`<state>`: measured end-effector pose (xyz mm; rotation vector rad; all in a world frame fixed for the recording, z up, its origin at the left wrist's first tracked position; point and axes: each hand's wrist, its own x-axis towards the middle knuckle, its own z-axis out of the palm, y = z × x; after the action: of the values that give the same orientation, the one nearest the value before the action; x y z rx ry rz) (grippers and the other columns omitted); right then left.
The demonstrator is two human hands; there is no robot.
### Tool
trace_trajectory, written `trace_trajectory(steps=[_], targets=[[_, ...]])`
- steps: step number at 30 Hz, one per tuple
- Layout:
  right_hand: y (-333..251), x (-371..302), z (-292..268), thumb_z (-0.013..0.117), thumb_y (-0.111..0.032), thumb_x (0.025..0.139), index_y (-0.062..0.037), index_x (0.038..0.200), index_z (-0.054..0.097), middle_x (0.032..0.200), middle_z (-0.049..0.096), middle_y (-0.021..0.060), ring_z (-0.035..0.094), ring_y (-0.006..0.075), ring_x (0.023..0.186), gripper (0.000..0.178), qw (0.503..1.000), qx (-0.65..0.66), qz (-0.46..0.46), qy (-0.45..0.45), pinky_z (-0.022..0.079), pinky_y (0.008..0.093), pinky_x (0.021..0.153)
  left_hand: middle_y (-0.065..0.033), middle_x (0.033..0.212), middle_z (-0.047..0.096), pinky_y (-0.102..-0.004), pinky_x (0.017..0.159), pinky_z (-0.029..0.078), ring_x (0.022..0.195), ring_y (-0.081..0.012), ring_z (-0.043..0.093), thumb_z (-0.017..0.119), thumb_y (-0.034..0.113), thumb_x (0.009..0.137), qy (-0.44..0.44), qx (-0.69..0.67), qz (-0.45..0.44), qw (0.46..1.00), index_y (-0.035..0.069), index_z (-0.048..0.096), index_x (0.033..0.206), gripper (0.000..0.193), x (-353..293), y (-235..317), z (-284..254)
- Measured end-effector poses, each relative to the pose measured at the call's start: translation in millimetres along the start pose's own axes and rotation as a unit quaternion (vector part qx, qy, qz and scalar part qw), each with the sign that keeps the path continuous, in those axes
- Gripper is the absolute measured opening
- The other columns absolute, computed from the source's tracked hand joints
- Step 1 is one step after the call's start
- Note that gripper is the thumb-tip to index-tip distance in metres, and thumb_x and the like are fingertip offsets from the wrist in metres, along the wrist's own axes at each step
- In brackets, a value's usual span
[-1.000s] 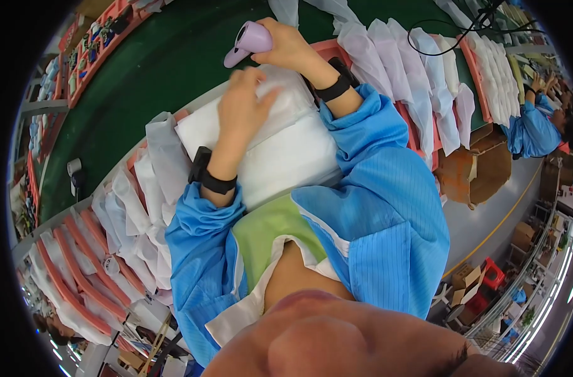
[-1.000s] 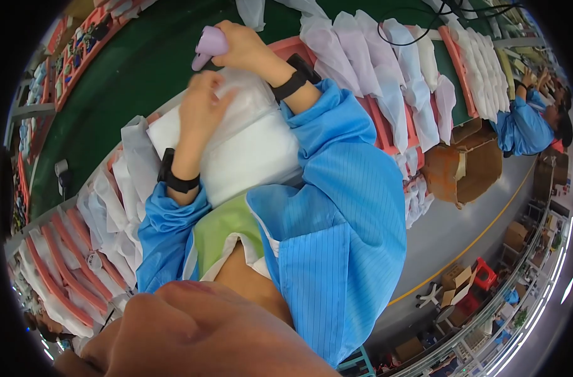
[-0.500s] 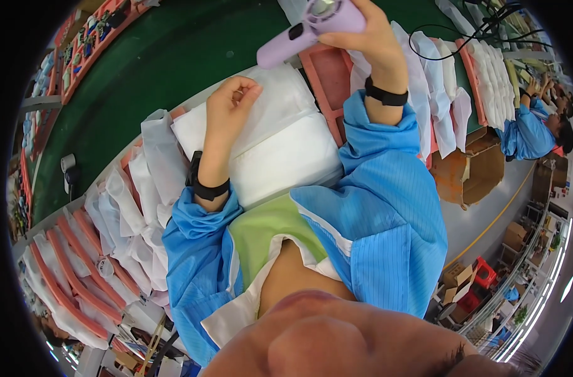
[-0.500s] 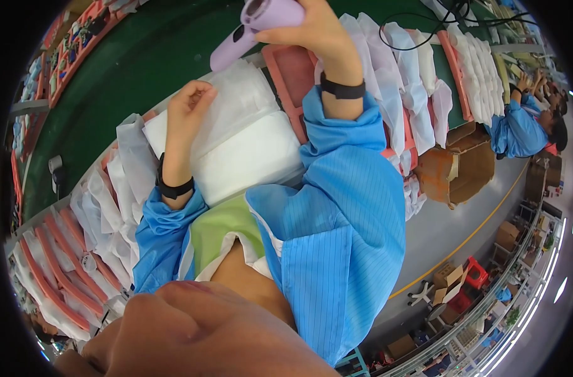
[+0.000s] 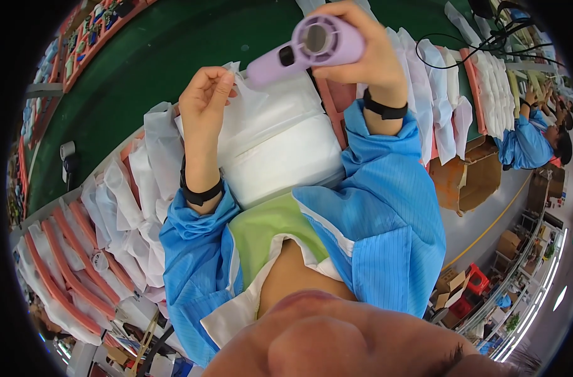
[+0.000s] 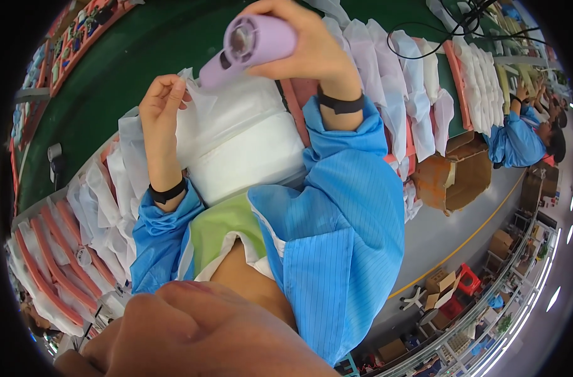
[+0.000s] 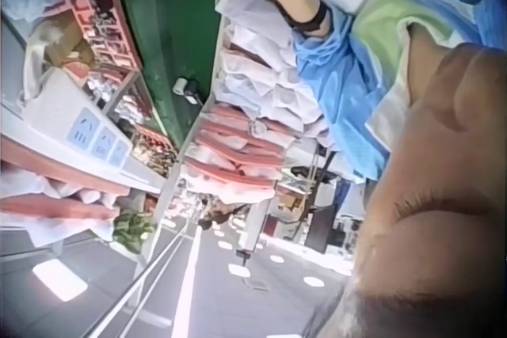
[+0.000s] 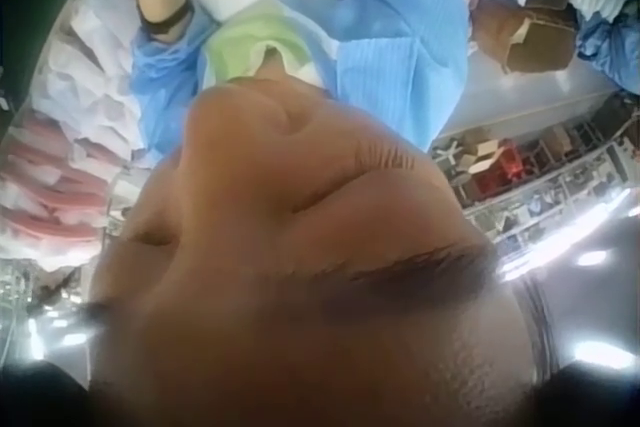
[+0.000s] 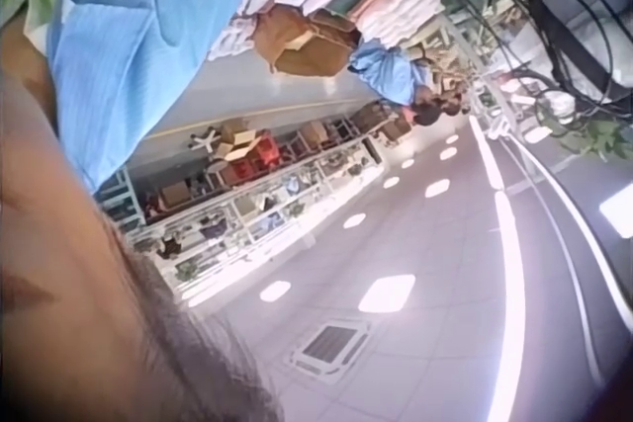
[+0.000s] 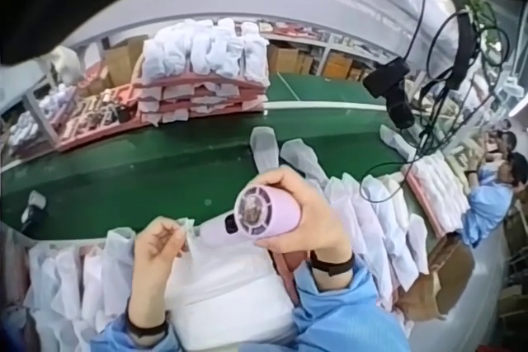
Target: Wrapping electronic hair styling tools in protective foam sleeves and organizing them for shipment.
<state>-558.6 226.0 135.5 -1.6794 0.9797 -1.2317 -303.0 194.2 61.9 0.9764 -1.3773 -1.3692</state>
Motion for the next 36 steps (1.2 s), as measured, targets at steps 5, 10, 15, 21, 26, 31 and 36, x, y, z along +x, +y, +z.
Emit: trace_trajectory(steps=[5,10,15,21,26,31,36], targets=[[-14,-12,-10,0.087,-0.015,0.057,-0.0021,0.113,0.055,0.104,0.060,0.0071,0.058,0.0162,0.096,0.066,0.994,0.015,-0.034,0.104,0.046,0.0287,0.086,0.0000,0.080,0.063,-0.0193,0.063,0.044,0.071,-0.0075,0.058,0.063,0.016,0.094,-0.030,0.055,0.024,0.998,0.002,0.061,0.093,0.013,-2,-4,-1],[9,9,-9,0.088,-0.016,0.056,-0.0015,0.112,0.055,0.103,0.061,0.0074,0.059,0.0159,0.093,0.066,0.974,0.011,-0.227,0.006,0.046,0.0273,0.085,-0.0003,0.081,0.063,-0.0199,0.063,0.045,0.071,-0.0084,0.059,0.061,0.015,0.095,-0.053,0.035,0.003,0.998,0.003,0.060,0.094,0.012,-1,-3,4],[-12,2,9,0.084,-0.016,0.063,-0.0004,0.111,0.055,0.102,0.062,0.0104,0.061,0.0204,0.089,0.058,0.997,0.012,-0.075,-0.003,0.049,0.0305,0.078,0.0001,0.081,0.063,-0.0199,0.062,0.045,0.071,-0.0084,0.059,0.058,0.014,0.097,-0.045,-0.035,-0.037,0.998,0.004,0.059,0.095,0.011,-1,1,1],[10,3,14,0.081,-0.011,0.063,-0.0058,0.113,0.058,0.107,0.062,0.0088,0.062,0.0196,0.095,0.056,0.983,-0.095,-0.154,-0.040,0.051,0.0286,0.082,-0.0011,0.084,0.064,-0.0200,0.064,0.045,0.074,-0.0079,0.059,0.055,0.016,0.098,-0.045,0.027,-0.021,0.998,0.003,0.058,0.095,0.013,4,-7,0],[20,8,43,0.080,-0.005,0.058,-0.0040,0.113,0.057,0.105,0.061,0.0111,0.063,0.0244,0.094,0.060,0.968,-0.192,-0.159,-0.042,0.051,0.0300,0.080,-0.0023,0.089,0.064,-0.0217,0.070,0.045,0.078,-0.0085,0.057,0.054,0.017,0.099,-0.002,0.106,0.075,0.992,0.002,0.057,0.096,0.015,5,-14,-1],[27,10,51,0.079,-0.003,0.054,-0.0019,0.110,0.056,0.104,0.061,0.0134,0.062,0.0294,0.091,0.061,0.939,-0.285,-0.181,0.067,0.052,0.0317,0.077,-0.0030,0.097,0.062,-0.0226,0.076,0.045,0.084,-0.0096,0.057,0.054,0.017,0.099,0.051,0.032,0.077,0.995,0.003,0.056,0.097,0.015,7,-11,5],[28,9,66,0.077,-0.001,0.055,-0.0024,0.110,0.055,0.104,0.061,0.0130,0.062,0.0288,0.091,0.059,0.930,-0.285,-0.224,0.065,0.052,0.0321,0.077,-0.0041,0.103,0.062,-0.0222,0.079,0.044,0.087,-0.0098,0.057,0.054,0.016,0.099,0.077,-0.121,0.078,0.987,0.002,0.056,0.098,0.014,11,-19,-3]])
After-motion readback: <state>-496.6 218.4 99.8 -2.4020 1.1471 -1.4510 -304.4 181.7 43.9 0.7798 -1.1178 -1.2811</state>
